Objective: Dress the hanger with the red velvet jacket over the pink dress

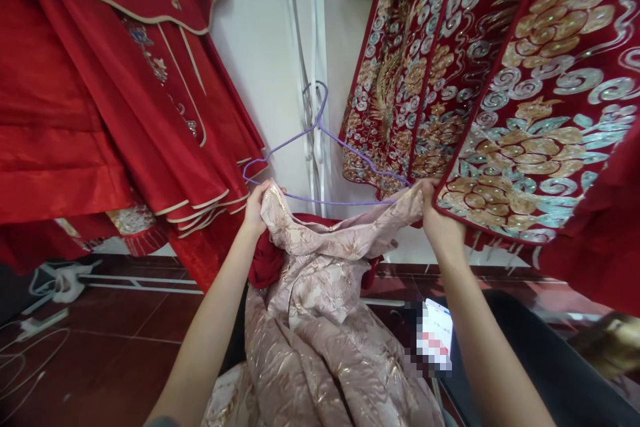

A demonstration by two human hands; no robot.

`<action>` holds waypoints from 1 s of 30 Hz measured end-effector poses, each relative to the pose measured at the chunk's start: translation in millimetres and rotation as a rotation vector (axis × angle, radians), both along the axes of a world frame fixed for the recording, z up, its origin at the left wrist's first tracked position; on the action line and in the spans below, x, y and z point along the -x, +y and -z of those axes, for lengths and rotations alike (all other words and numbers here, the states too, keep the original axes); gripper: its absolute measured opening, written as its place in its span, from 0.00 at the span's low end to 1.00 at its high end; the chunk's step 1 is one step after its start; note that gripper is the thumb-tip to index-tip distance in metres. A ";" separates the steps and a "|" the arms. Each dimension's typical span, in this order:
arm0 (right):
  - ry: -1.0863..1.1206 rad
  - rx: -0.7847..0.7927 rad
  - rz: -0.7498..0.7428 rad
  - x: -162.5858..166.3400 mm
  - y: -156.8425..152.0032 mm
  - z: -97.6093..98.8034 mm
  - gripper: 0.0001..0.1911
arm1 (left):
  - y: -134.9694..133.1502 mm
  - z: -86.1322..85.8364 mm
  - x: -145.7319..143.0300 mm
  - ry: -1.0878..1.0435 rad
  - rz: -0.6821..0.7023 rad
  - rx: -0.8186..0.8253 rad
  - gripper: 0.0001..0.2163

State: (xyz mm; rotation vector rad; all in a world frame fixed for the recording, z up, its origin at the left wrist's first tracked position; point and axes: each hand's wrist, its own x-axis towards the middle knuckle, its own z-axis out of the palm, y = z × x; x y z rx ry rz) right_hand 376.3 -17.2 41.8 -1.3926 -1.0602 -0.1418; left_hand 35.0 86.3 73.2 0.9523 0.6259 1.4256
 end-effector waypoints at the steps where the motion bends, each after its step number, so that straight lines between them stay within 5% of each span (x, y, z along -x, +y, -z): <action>1: -0.058 -0.045 0.011 1.2 4.7 -8.6 0.18 | -0.1 0.3 -0.4 0.004 0.001 -0.004 0.14; 5: -0.209 -0.211 -0.047 14.2 31.1 -46.2 0.13 | -2.0 2.1 -1.8 0.021 0.043 -0.016 0.14; 9: -0.264 -0.157 -0.192 35.8 52.9 -69.4 0.10 | -6.6 6.7 -3.9 0.036 0.086 -0.039 0.12; 13: -0.235 -0.011 -0.346 47.1 63.7 -68.3 0.12 | -10.7 8.9 -6.7 0.025 0.074 -0.071 0.11; 17: -0.291 -0.026 -0.232 42.4 64.7 -63.6 0.14 | -4.6 8.0 0.0 0.180 0.013 -0.182 0.12; 22: -0.327 -0.089 -0.214 28.0 69.4 -64.6 0.14 | 16.2 12.5 45.9 0.435 -0.490 -0.350 0.09; 24: -0.321 -0.101 -0.245 22.8 73.2 -64.3 0.14 | 21.7 14.8 67.6 0.499 -0.577 -0.338 0.09; 30: -0.356 -0.065 -0.271 21.0 68.3 -68.2 0.15 | 21.0 14.0 89.8 0.529 -0.469 -0.323 0.13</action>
